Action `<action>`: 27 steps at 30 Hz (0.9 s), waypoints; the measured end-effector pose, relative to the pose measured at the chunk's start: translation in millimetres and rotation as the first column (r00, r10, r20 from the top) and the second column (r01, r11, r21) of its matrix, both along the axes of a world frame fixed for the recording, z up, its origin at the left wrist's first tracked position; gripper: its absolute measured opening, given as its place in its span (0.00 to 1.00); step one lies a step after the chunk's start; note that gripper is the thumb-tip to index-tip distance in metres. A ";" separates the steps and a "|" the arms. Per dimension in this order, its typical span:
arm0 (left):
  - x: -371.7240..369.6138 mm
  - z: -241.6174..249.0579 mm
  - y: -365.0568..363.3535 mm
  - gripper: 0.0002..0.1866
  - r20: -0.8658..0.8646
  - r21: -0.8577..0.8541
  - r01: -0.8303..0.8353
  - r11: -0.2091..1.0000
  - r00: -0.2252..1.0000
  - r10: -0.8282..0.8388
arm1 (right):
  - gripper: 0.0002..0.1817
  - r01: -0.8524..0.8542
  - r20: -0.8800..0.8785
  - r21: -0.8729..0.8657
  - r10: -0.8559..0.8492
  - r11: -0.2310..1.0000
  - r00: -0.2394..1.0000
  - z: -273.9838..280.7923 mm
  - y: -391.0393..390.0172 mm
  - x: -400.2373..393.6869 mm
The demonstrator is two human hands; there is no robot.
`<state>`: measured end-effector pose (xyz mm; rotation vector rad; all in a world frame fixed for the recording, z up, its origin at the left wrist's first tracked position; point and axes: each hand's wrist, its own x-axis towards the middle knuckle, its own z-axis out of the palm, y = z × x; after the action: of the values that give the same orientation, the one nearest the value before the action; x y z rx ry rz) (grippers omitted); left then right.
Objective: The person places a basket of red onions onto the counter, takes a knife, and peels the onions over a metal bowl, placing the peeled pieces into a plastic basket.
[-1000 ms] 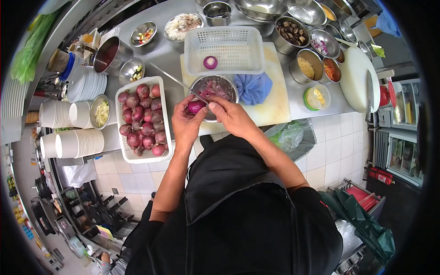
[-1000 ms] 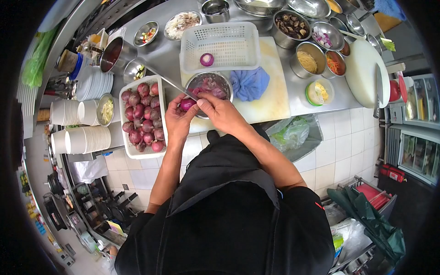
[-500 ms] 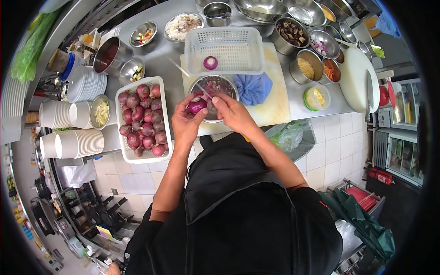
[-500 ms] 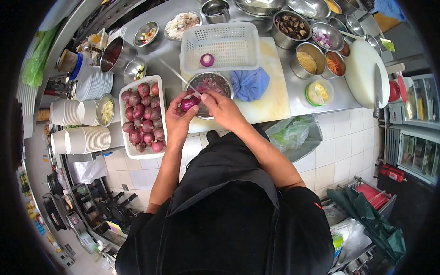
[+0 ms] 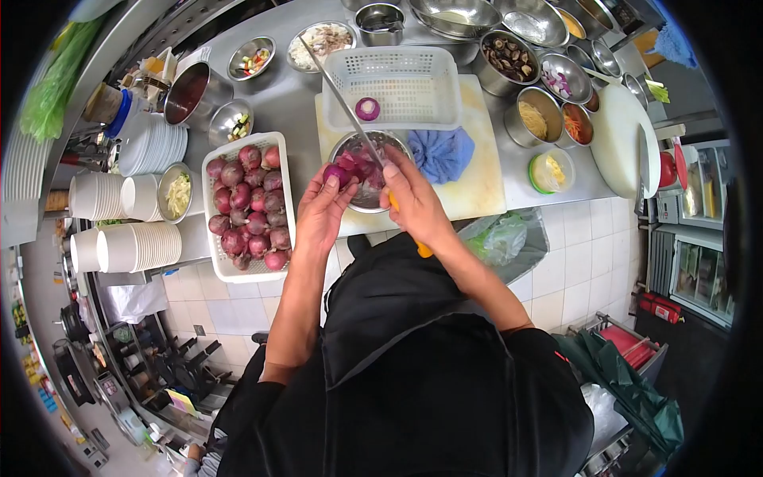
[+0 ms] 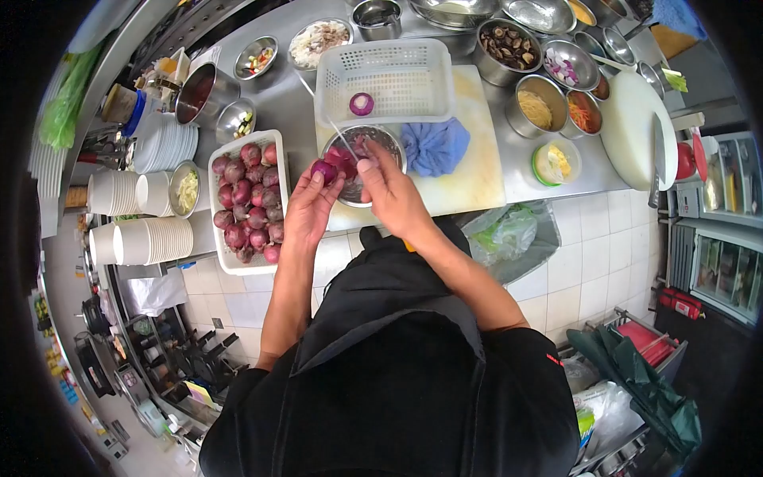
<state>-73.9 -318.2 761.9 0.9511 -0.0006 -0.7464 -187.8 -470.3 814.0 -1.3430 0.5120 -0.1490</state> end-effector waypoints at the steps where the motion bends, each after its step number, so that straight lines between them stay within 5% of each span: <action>1: -0.1 -0.1 -0.7 0.22 -0.035 -0.026 -0.012 1.000 0.999 0.011 | 0.29 -0.014 0.072 0.029 0.012 0.999 0.997 4.8 3.9 -1.3; 10: -11.2 -6.8 -8.6 0.21 -0.085 -0.122 0.005 0.992 0.996 -0.015 | 0.26 -0.143 0.004 0.097 0.144 0.985 0.990 -11.1 15.6 11.0; 16: -12.6 -11.4 -9.6 0.22 -0.094 -0.132 -0.005 0.991 0.996 -0.008 | 0.22 0.008 0.102 -0.206 0.014 0.978 0.995 -25.3 24.9 16.2; 25: -10.8 -11.3 -1.5 0.24 -0.167 -0.101 0.051 0.994 0.984 -0.068 | 0.22 -0.036 0.022 0.021 0.035 0.999 0.999 -25.9 3.5 18.2; 27: -10.6 -8.1 0.2 0.25 -0.169 -0.100 0.080 0.992 0.981 -0.096 | 0.23 -0.006 -0.105 0.081 0.015 0.997 0.994 -29.8 -4.7 19.4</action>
<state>-84.5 -317.9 753.8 0.7992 0.0751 -0.9026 -168.4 -475.0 784.1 -1.2789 0.5939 -0.0481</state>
